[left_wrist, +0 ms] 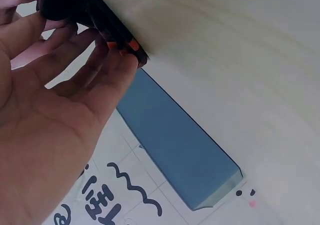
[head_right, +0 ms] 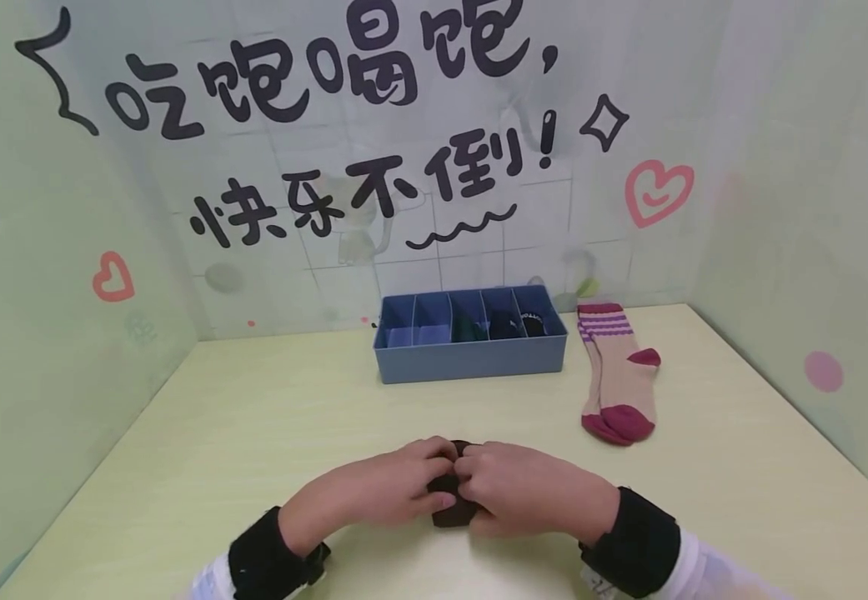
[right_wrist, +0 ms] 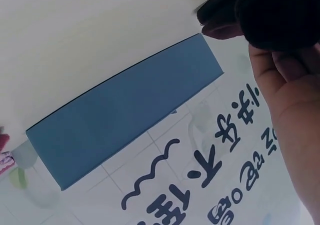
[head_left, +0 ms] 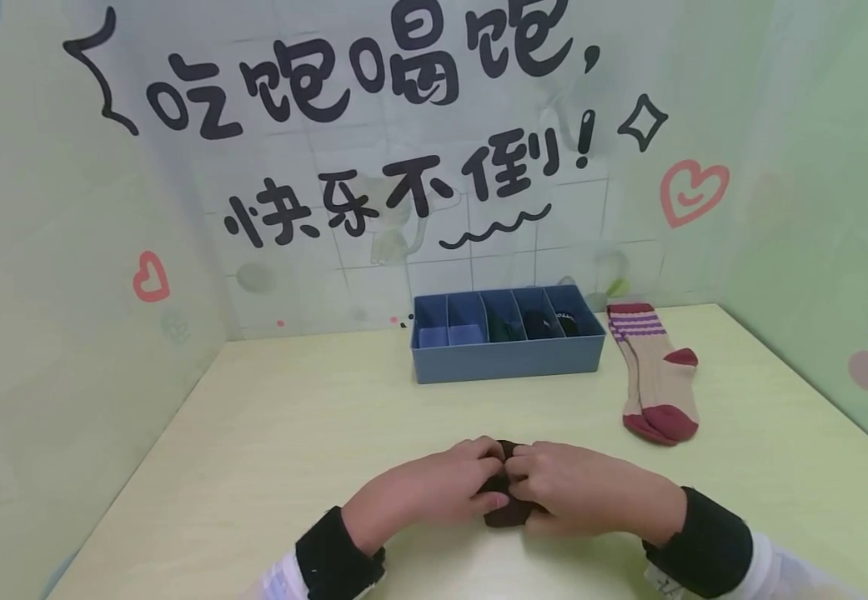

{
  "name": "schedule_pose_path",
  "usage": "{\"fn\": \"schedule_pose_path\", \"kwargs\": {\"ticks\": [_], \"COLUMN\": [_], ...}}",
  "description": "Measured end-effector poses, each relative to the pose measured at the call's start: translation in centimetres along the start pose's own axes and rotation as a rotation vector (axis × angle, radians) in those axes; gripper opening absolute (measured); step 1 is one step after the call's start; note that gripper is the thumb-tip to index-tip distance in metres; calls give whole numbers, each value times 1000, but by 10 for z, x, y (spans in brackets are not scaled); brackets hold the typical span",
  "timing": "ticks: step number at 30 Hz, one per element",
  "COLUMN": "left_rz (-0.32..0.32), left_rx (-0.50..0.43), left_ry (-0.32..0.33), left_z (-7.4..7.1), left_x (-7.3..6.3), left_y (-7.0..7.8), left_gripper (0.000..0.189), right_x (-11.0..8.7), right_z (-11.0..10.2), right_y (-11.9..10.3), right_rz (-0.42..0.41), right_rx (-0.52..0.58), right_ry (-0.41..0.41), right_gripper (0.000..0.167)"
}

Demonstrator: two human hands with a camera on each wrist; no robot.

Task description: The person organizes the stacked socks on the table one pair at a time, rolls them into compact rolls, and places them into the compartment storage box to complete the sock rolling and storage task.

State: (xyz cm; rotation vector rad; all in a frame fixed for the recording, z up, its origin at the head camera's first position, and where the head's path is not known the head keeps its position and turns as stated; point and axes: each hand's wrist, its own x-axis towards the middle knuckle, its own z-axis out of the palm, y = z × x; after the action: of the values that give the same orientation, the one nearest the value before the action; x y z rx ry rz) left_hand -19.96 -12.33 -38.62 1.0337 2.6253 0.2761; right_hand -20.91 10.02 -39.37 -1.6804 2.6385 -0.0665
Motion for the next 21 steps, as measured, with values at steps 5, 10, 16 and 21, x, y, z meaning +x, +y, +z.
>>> {"fn": "schedule_pose_path", "kwargs": {"ticks": [5,10,16,21], "left_rz": [24,47,39,35], "left_rx": [-27,-43,-32,-35], "left_ry": [-32,-44,-57,-48], "left_z": [0,0,-1,-1], "left_x": [0,-1,-1,-1], "left_y": [-3,-4,-4,-3], "left_gripper": [41,41,40,35], "right_x": [-2,-3,-4,-2], "right_z": [-2,-3,-4,-3], "right_y": [3,5,7,8], "right_rz": [37,140,148,214], "right_rx": [106,197,245,335], "right_ry": [-52,-142,-168,-168], "right_gripper": [14,29,32,31]}}
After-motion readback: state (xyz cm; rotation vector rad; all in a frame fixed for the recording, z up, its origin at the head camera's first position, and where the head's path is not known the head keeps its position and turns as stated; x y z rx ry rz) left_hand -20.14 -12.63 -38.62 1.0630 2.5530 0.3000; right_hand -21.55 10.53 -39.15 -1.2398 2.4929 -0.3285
